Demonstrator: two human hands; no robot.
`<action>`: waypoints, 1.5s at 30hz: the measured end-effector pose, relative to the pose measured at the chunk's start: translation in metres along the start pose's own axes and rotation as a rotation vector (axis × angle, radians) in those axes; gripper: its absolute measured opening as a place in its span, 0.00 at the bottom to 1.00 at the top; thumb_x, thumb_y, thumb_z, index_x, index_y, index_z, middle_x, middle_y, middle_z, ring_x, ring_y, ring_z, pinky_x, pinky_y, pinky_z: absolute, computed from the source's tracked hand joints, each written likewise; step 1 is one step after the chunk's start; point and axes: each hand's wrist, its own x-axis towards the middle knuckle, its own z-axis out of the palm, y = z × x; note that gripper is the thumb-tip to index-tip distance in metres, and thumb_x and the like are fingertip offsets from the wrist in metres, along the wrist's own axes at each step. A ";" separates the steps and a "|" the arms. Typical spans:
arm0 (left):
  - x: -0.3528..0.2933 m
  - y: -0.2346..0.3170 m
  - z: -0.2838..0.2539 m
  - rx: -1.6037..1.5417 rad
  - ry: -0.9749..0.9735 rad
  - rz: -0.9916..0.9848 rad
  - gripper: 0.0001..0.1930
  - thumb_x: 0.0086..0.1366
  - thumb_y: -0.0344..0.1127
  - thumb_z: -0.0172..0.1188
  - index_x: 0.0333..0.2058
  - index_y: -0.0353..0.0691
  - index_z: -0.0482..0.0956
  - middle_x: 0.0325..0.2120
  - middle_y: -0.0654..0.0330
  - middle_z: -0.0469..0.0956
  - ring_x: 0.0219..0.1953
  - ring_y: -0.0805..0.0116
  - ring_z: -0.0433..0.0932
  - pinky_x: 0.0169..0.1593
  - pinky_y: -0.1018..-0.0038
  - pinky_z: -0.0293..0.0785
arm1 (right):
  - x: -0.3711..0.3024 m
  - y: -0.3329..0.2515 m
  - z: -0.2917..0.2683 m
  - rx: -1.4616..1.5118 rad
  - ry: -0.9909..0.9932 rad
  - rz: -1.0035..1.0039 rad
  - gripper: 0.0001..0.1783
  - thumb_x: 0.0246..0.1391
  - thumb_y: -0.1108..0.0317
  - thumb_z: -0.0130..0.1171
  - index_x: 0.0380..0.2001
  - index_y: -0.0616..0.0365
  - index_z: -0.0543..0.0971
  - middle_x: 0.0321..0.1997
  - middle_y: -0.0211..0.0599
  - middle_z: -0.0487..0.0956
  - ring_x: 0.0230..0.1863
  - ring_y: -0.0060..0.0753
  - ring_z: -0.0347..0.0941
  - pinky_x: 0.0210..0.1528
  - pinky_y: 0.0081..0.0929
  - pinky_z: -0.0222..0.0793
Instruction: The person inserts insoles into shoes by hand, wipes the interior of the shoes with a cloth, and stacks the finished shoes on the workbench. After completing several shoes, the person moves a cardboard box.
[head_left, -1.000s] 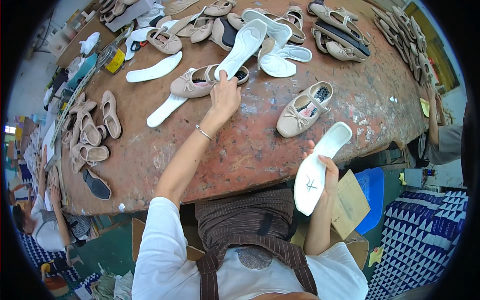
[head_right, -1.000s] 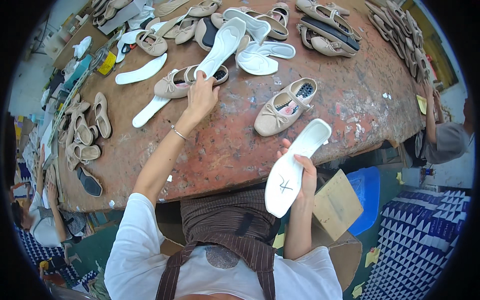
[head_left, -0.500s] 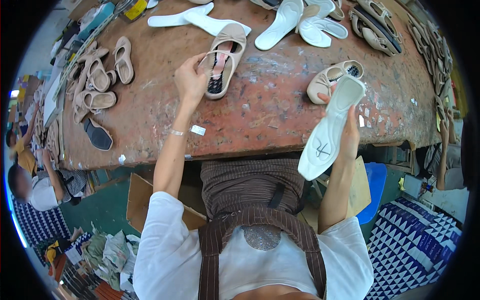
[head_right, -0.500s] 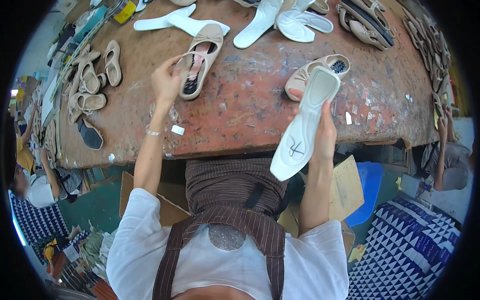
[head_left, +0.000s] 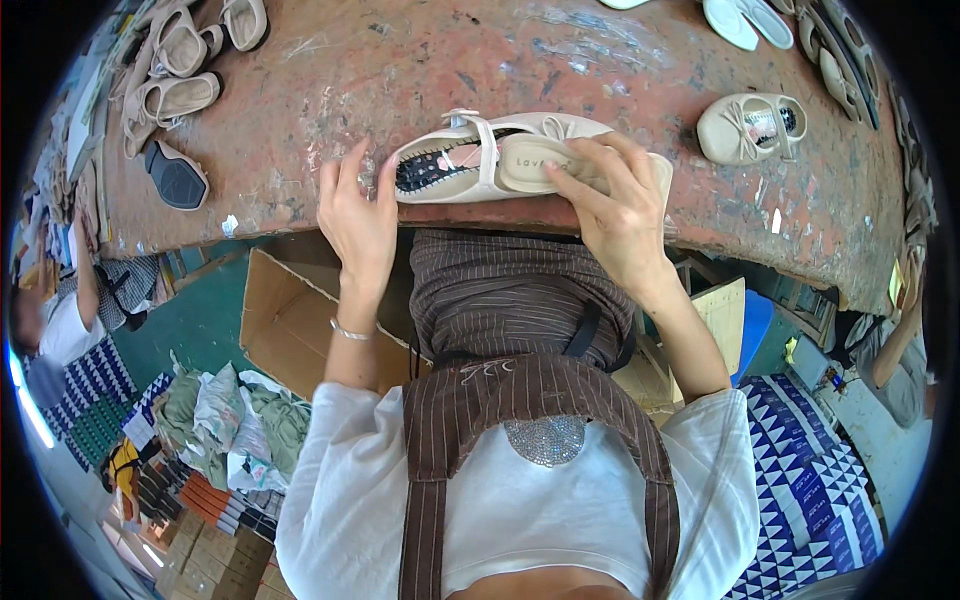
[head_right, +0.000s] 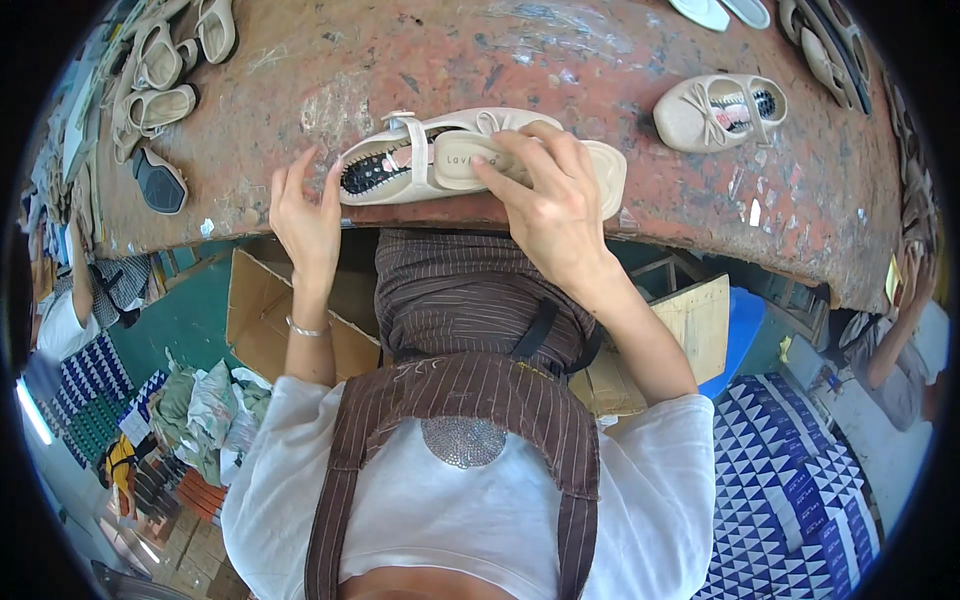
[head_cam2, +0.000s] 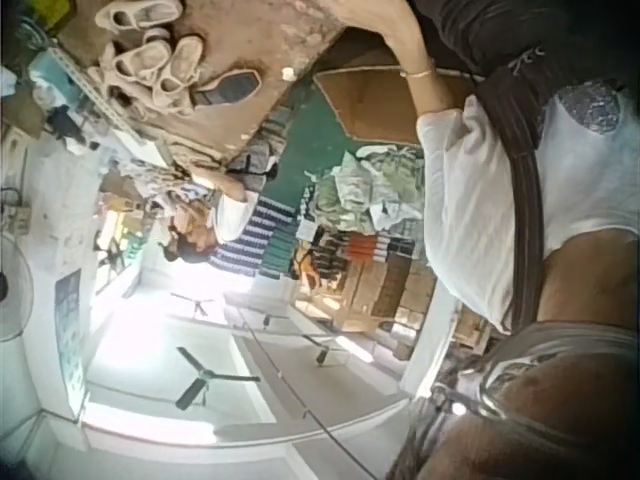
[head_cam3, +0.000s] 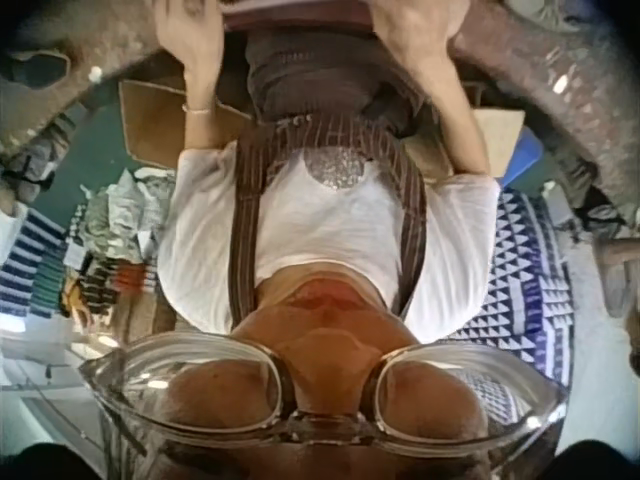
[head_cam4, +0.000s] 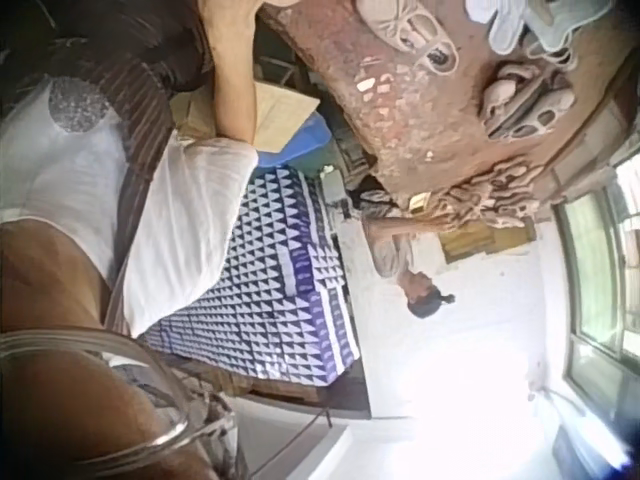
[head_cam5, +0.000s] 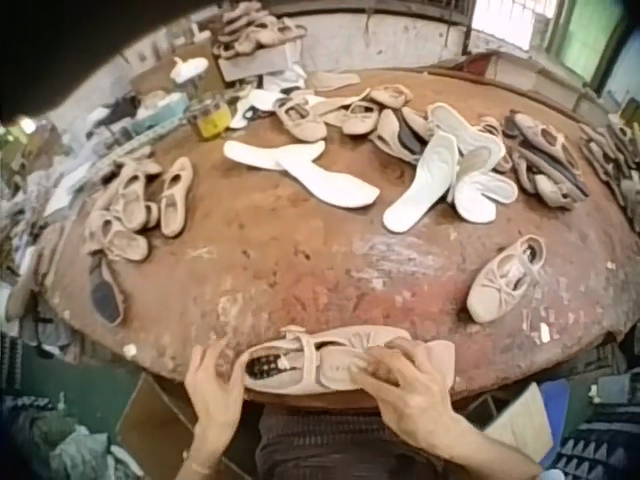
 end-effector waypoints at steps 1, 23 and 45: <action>-0.007 -0.001 0.002 -0.132 -0.033 -0.094 0.20 0.59 0.39 0.70 0.48 0.36 0.81 0.28 0.58 0.71 0.25 0.69 0.74 0.32 0.73 0.74 | -0.001 0.003 0.011 0.085 -0.030 0.012 0.20 0.38 0.78 0.65 0.39 0.52 0.87 0.49 0.36 0.80 0.51 0.43 0.72 0.52 0.40 0.69; -0.002 -0.020 0.034 -0.714 -0.041 -0.235 0.16 0.52 0.27 0.75 0.40 0.31 0.84 0.30 0.66 0.74 0.26 0.82 0.72 0.28 0.82 0.70 | 0.050 -0.030 0.096 0.276 -0.264 -0.082 0.12 0.37 0.78 0.62 0.30 0.61 0.85 0.45 0.37 0.82 0.49 0.41 0.78 0.50 0.35 0.76; -0.021 0.005 0.030 -0.767 -0.282 -0.370 0.03 0.63 0.26 0.60 0.31 0.33 0.77 0.16 0.59 0.76 0.16 0.73 0.76 0.17 0.74 0.70 | 0.054 0.003 0.049 -0.093 0.096 0.130 0.13 0.43 0.74 0.63 0.36 0.59 0.84 0.43 0.39 0.83 0.58 0.50 0.73 0.69 0.61 0.49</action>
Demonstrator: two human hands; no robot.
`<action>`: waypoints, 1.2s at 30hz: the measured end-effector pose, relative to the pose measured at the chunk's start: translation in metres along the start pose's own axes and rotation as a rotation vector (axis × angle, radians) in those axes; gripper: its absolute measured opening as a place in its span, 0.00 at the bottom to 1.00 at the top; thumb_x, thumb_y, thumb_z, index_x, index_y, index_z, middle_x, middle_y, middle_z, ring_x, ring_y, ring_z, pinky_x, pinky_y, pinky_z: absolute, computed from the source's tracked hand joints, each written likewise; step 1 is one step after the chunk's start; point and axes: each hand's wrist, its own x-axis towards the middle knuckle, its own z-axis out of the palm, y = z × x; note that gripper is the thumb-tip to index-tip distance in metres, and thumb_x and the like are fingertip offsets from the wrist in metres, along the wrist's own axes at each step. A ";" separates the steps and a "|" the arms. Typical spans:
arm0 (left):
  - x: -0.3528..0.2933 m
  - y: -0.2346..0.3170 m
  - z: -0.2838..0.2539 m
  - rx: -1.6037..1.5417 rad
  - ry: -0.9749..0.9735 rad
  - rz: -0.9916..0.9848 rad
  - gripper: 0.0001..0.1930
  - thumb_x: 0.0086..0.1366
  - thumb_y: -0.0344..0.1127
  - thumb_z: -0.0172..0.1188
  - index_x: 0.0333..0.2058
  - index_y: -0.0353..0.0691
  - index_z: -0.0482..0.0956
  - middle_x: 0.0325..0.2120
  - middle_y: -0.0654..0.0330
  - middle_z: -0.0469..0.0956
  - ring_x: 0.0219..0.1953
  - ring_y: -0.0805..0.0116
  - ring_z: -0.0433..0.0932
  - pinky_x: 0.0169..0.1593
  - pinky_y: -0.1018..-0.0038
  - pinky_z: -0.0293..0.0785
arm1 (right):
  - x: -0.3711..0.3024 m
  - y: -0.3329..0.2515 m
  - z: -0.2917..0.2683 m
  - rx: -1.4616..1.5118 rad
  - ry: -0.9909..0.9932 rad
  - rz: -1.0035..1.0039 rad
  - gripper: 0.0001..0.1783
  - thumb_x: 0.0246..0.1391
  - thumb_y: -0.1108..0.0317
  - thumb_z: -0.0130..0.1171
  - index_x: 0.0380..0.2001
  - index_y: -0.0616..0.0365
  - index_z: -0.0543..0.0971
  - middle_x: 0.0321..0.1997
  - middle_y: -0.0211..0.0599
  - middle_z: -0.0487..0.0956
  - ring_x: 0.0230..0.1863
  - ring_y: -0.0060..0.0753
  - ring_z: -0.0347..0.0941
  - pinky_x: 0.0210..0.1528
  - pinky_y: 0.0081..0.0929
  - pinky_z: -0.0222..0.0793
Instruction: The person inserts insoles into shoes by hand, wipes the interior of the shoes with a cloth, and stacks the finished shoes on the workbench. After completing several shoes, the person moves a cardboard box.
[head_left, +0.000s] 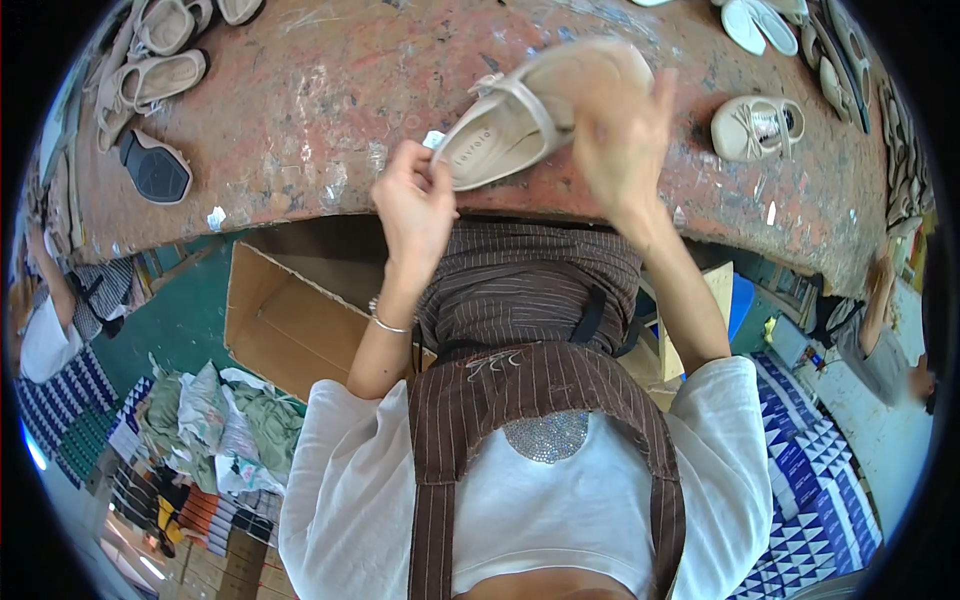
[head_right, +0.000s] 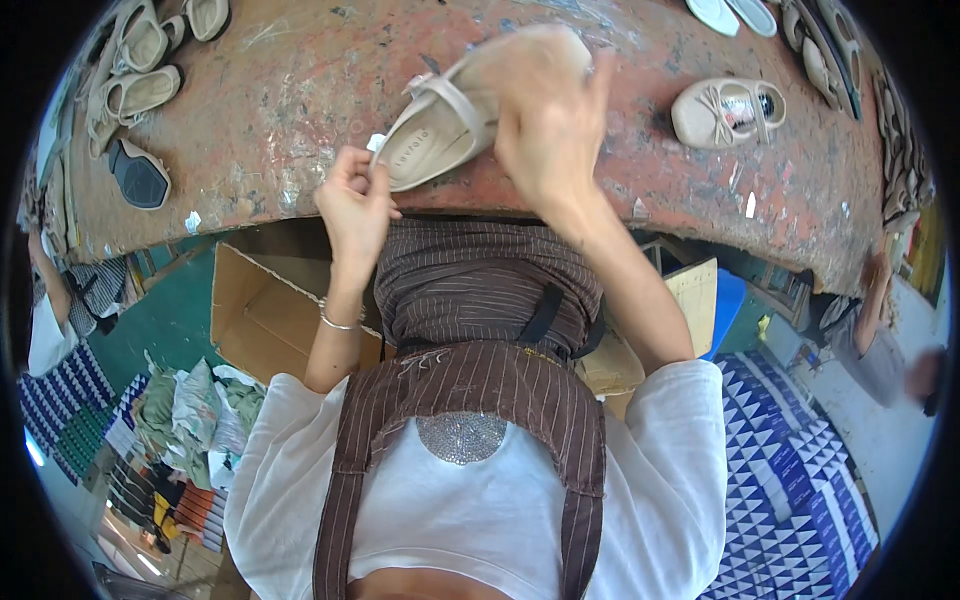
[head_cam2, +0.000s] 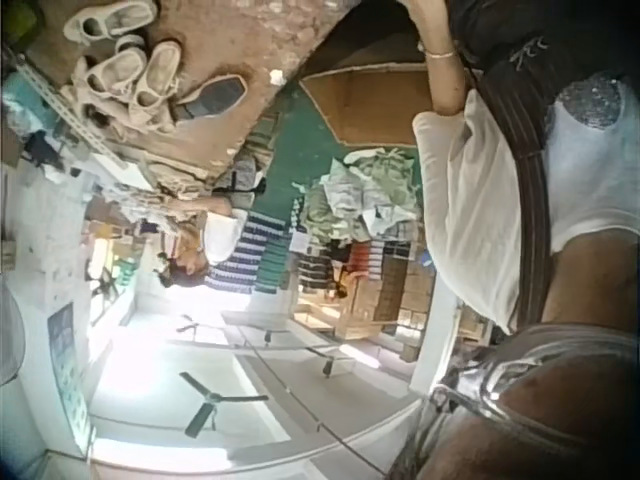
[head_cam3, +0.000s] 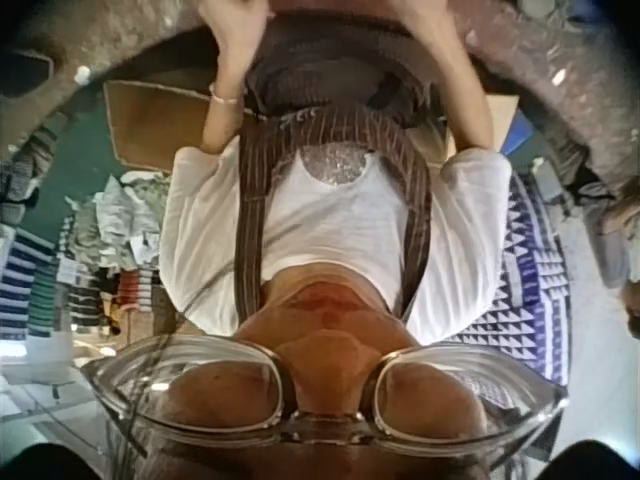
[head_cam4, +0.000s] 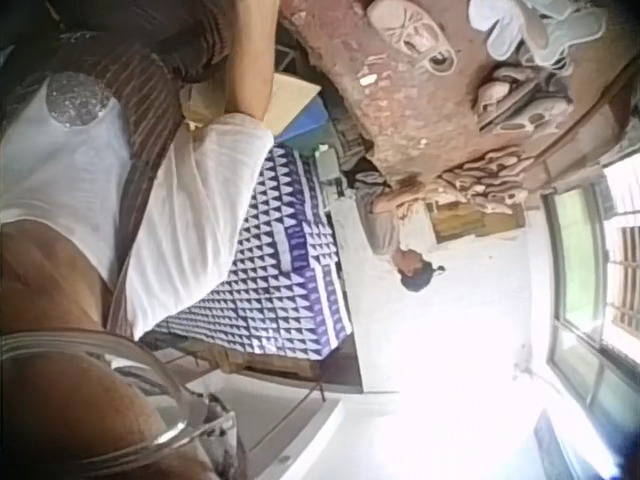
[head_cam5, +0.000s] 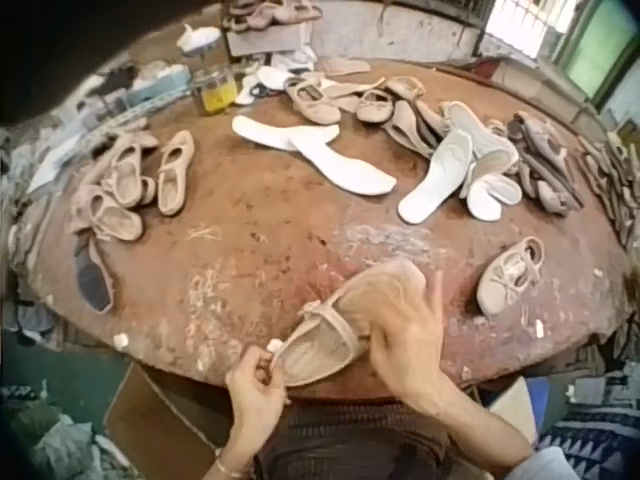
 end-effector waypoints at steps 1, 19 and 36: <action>-0.009 -0.005 0.008 0.154 0.024 0.167 0.04 0.60 0.27 0.62 0.30 0.35 0.75 0.16 0.57 0.75 0.18 0.66 0.78 0.22 0.69 0.72 | 0.013 -0.003 -0.003 -0.249 0.154 0.075 0.13 0.47 0.73 0.63 0.39 0.59 0.84 0.45 0.39 0.82 0.58 0.52 0.72 0.67 0.62 0.50; -0.050 0.004 0.075 0.856 -0.214 0.814 0.23 0.60 0.29 0.56 0.55 0.29 0.74 0.58 0.45 0.71 0.66 0.49 0.63 0.62 0.49 0.62 | 0.012 0.001 0.028 -0.092 -0.219 0.073 0.13 0.46 0.80 0.55 0.39 0.68 0.75 0.39 0.51 0.79 0.46 0.53 0.77 0.72 0.55 0.49; -0.042 0.004 0.082 0.813 -0.116 0.879 0.20 0.57 0.31 0.59 0.48 0.30 0.77 0.52 0.49 0.76 0.61 0.54 0.71 0.54 0.56 0.66 | 0.044 0.000 0.030 -0.359 -0.652 0.175 0.07 0.50 0.74 0.51 0.30 0.64 0.76 0.32 0.47 0.78 0.38 0.43 0.79 0.74 0.61 0.32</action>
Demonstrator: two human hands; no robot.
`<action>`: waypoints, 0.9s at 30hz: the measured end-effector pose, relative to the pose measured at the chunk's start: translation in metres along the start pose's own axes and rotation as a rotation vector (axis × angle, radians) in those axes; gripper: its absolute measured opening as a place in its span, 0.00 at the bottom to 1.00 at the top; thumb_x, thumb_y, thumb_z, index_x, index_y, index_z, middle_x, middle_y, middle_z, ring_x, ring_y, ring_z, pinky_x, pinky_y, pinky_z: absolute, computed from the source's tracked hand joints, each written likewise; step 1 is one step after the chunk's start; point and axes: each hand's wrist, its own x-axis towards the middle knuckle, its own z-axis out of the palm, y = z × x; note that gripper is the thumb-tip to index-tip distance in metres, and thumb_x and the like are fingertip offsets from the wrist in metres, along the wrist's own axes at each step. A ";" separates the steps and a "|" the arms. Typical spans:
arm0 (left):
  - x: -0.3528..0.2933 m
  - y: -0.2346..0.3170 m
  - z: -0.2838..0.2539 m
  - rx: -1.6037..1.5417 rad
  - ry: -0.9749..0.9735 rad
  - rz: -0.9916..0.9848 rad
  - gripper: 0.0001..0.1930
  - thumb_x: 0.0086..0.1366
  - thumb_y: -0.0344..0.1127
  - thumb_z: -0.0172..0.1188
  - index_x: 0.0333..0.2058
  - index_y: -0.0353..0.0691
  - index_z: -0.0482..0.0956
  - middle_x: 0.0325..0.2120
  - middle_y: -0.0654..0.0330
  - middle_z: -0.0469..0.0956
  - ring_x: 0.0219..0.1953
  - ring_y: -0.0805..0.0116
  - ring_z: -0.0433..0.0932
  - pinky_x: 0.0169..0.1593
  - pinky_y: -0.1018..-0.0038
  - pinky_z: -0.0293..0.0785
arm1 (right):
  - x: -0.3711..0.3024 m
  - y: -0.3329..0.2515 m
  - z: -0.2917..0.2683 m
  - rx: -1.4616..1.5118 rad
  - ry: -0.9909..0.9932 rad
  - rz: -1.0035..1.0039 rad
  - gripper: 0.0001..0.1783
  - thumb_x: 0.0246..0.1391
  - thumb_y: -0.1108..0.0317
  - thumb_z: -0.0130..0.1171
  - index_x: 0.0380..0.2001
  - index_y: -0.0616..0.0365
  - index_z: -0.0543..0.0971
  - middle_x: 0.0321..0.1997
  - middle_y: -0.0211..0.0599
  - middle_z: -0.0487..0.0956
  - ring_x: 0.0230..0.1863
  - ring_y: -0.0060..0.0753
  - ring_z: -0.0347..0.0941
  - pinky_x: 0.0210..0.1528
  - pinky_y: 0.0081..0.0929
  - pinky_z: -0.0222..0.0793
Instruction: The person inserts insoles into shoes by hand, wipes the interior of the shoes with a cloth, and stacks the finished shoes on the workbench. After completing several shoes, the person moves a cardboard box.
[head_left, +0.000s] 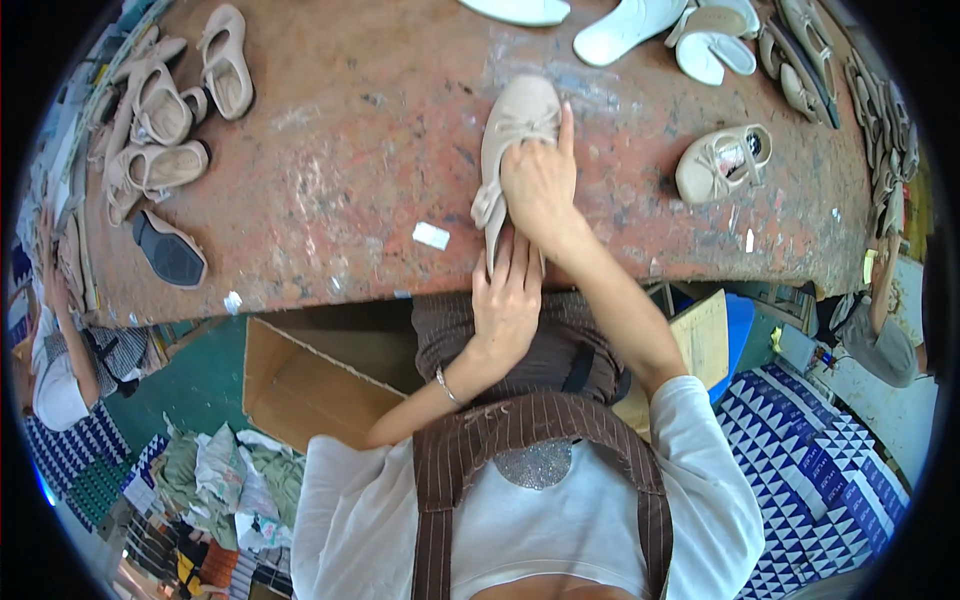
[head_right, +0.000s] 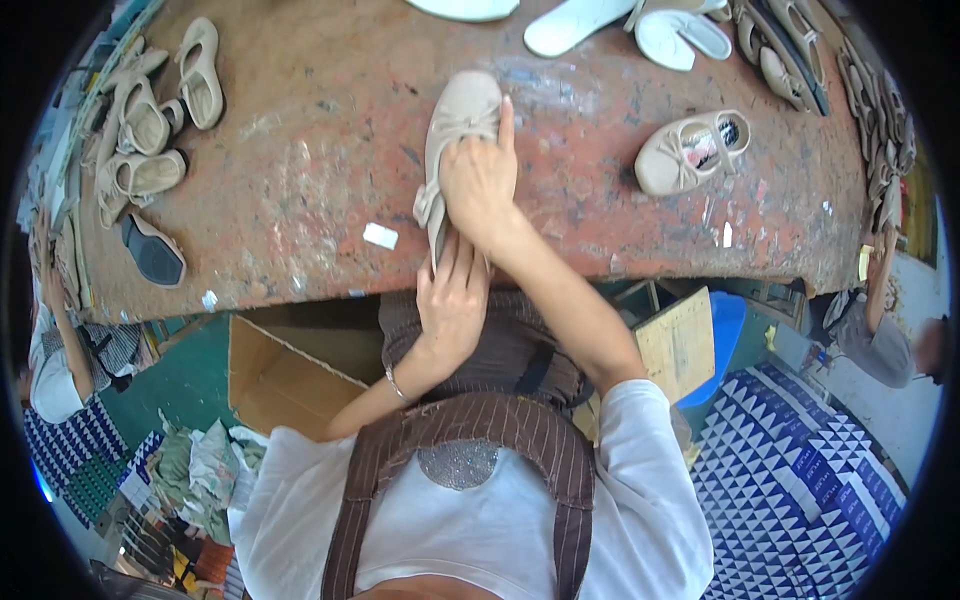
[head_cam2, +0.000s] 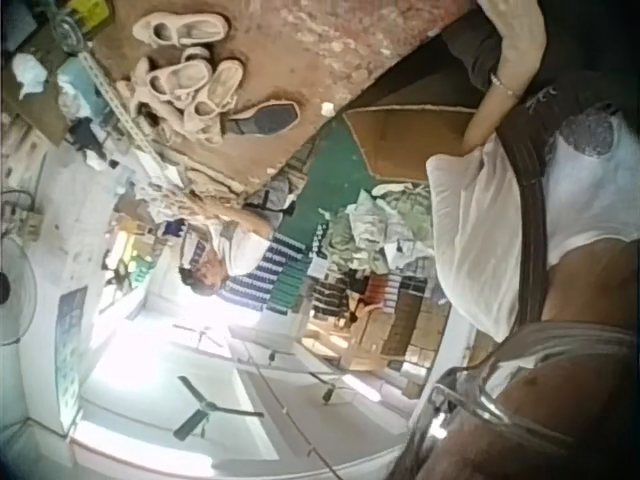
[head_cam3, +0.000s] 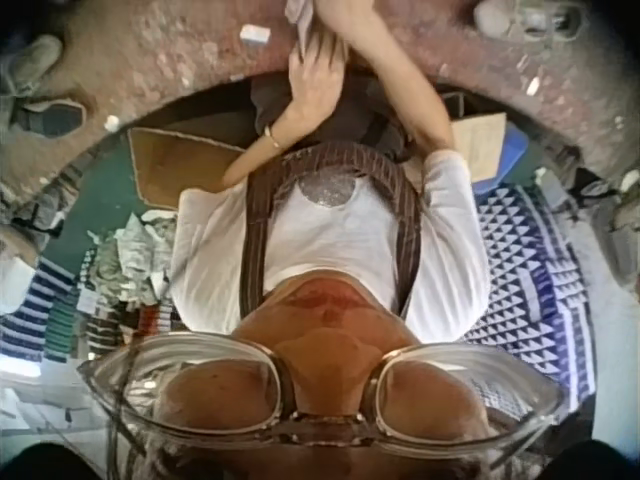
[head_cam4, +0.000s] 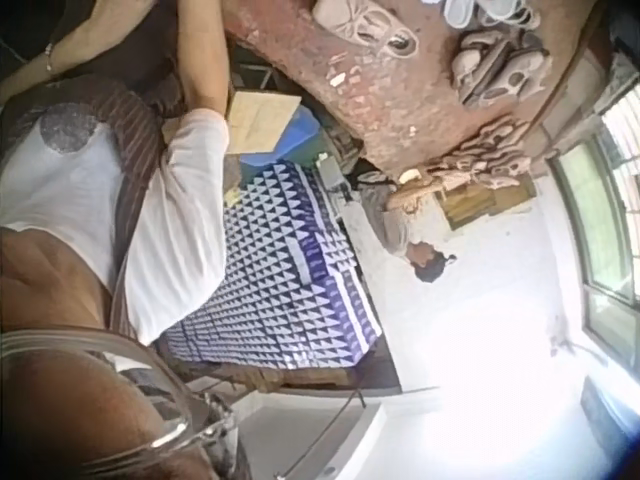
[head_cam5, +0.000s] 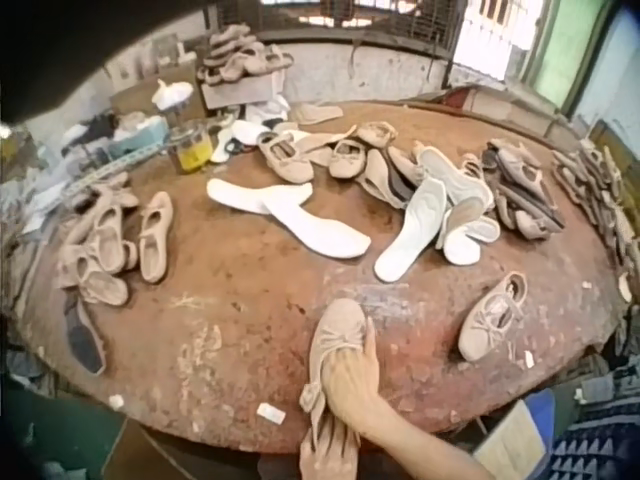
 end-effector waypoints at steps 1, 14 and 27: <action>-0.002 -0.001 0.005 -0.021 0.020 -0.019 0.19 0.55 0.30 0.60 0.47 0.31 0.78 0.51 0.49 0.77 0.61 0.54 0.71 0.53 0.57 0.67 | -0.005 -0.005 0.009 0.003 0.112 -0.043 0.06 0.49 0.73 0.52 0.27 0.64 0.77 0.29 0.47 0.78 0.36 0.43 0.79 0.74 0.62 0.30; 0.098 -0.256 -0.166 0.630 0.404 -0.323 0.26 0.64 0.26 0.55 0.62 0.32 0.67 0.59 0.37 0.68 0.62 0.35 0.64 0.65 0.52 0.59 | 0.215 0.058 0.001 0.255 0.590 -0.010 0.29 0.52 0.66 0.62 0.56 0.69 0.72 0.63 0.56 0.69 0.65 0.58 0.64 0.65 0.49 0.59; 0.534 -0.162 0.018 0.120 -0.131 0.347 0.28 0.59 0.47 0.61 0.55 0.40 0.68 0.39 0.39 0.80 0.42 0.40 0.79 0.48 0.52 0.74 | -0.018 0.117 -0.036 2.261 0.061 0.287 0.28 0.56 0.78 0.50 0.62 0.70 0.66 0.61 0.51 0.73 0.62 0.42 0.71 0.65 0.36 0.66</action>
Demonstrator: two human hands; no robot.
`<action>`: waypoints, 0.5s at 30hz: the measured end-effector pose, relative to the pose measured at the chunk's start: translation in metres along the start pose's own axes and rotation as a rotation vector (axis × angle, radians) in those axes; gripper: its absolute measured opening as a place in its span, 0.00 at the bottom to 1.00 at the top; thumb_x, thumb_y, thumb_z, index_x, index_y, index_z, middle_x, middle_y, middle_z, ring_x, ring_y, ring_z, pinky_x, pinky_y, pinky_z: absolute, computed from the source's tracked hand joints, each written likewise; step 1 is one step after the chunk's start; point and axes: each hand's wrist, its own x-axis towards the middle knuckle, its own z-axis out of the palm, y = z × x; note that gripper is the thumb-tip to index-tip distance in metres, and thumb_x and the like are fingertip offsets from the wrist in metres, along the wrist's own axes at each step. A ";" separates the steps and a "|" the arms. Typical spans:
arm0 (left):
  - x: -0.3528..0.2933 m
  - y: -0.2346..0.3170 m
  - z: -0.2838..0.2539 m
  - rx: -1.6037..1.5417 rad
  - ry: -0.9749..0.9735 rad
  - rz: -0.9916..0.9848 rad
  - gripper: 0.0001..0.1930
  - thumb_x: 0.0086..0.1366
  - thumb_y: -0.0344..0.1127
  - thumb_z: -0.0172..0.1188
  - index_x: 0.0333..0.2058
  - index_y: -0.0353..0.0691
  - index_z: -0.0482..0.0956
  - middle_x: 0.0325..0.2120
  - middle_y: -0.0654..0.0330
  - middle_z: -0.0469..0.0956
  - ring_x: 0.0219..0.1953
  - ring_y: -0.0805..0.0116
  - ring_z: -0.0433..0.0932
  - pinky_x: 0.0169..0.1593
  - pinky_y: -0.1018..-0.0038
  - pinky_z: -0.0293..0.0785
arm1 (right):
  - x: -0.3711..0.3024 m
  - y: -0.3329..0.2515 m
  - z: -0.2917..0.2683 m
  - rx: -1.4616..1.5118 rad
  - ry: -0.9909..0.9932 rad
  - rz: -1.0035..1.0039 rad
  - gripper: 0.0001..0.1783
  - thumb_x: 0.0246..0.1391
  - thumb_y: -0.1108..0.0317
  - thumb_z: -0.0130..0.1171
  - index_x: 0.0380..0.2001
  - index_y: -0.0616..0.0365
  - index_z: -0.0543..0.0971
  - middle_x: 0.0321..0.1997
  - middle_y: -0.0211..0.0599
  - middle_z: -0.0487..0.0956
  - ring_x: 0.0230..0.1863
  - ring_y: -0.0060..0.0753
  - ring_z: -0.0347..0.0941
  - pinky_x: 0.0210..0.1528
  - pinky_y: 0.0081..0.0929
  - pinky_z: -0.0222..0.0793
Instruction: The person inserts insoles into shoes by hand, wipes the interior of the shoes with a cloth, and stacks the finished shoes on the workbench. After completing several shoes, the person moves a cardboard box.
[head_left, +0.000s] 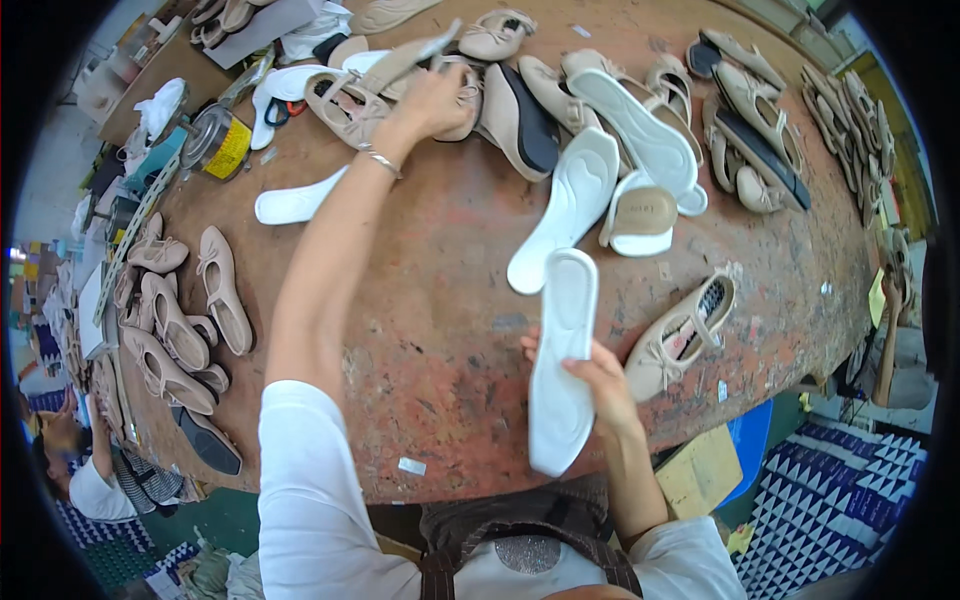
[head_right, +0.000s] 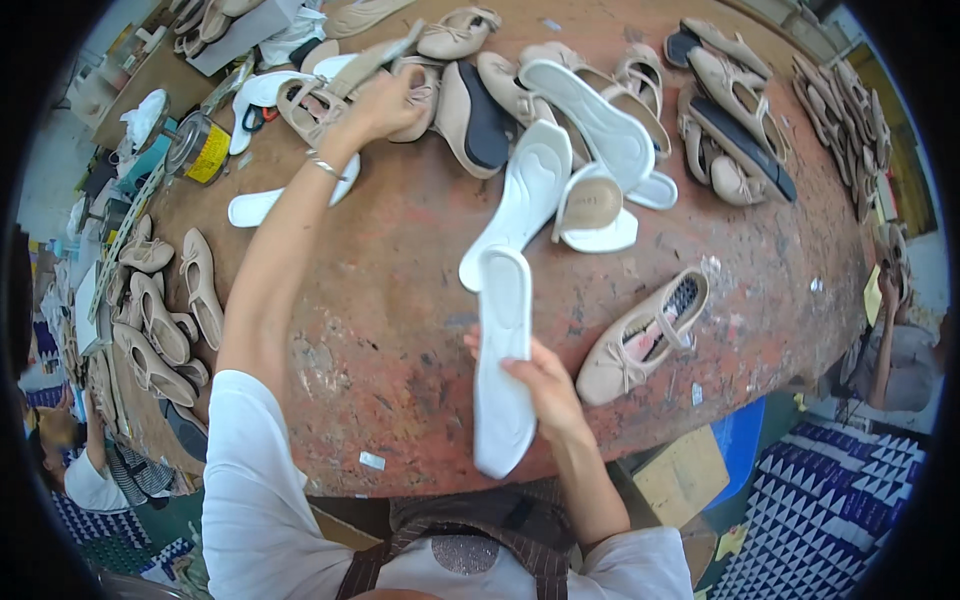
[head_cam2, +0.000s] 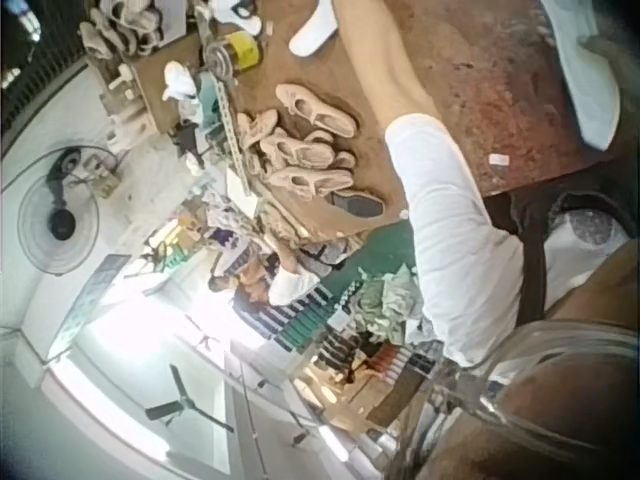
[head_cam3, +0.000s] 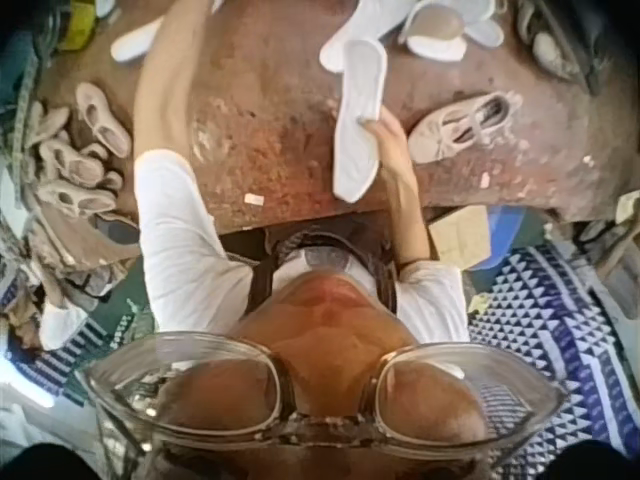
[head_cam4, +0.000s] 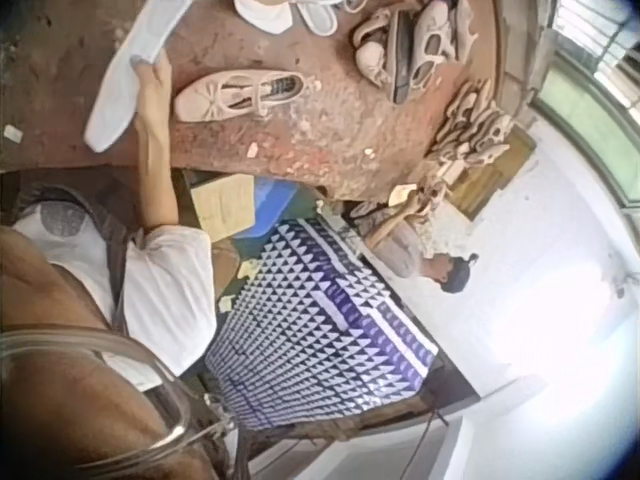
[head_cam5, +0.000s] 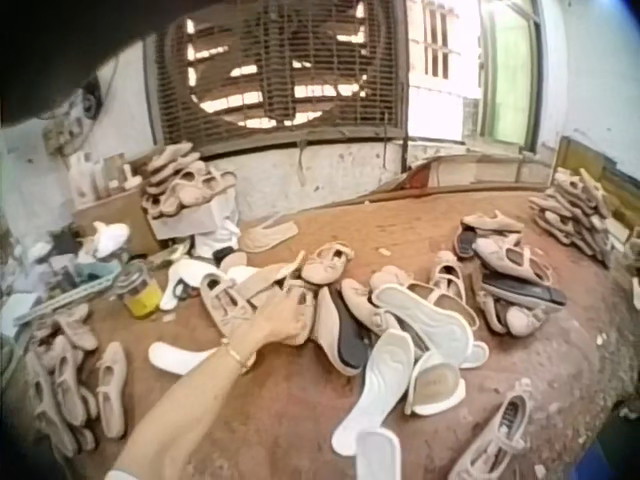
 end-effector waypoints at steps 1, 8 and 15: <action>-0.014 0.007 -0.004 -0.210 0.020 0.009 0.27 0.57 0.45 0.63 0.53 0.40 0.68 0.38 0.42 0.80 0.40 0.42 0.80 0.45 0.55 0.75 | -0.012 -0.004 -0.005 0.072 -0.027 -0.055 0.32 0.56 0.77 0.47 0.65 0.71 0.60 0.66 0.55 0.67 0.66 0.51 0.67 0.68 0.41 0.63; -0.286 0.243 -0.084 -0.497 0.210 -0.350 0.17 0.54 0.30 0.68 0.43 0.41 0.74 0.34 0.53 0.79 0.36 0.48 0.81 0.39 0.60 0.76 | -0.076 -0.007 -0.046 -0.175 0.085 -0.135 0.30 0.72 0.52 0.40 0.61 0.68 0.68 0.61 0.49 0.72 0.48 0.28 0.76 0.48 0.25 0.73; -0.409 0.322 -0.034 -0.337 0.293 -0.602 0.19 0.60 0.31 0.64 0.50 0.36 0.75 0.42 0.50 0.77 0.46 0.49 0.74 0.50 0.59 0.69 | -0.106 0.022 0.003 -1.615 -0.102 -0.809 0.24 0.46 0.72 0.66 0.51 0.55 0.82 0.52 0.44 0.76 0.50 0.48 0.70 0.53 0.40 0.67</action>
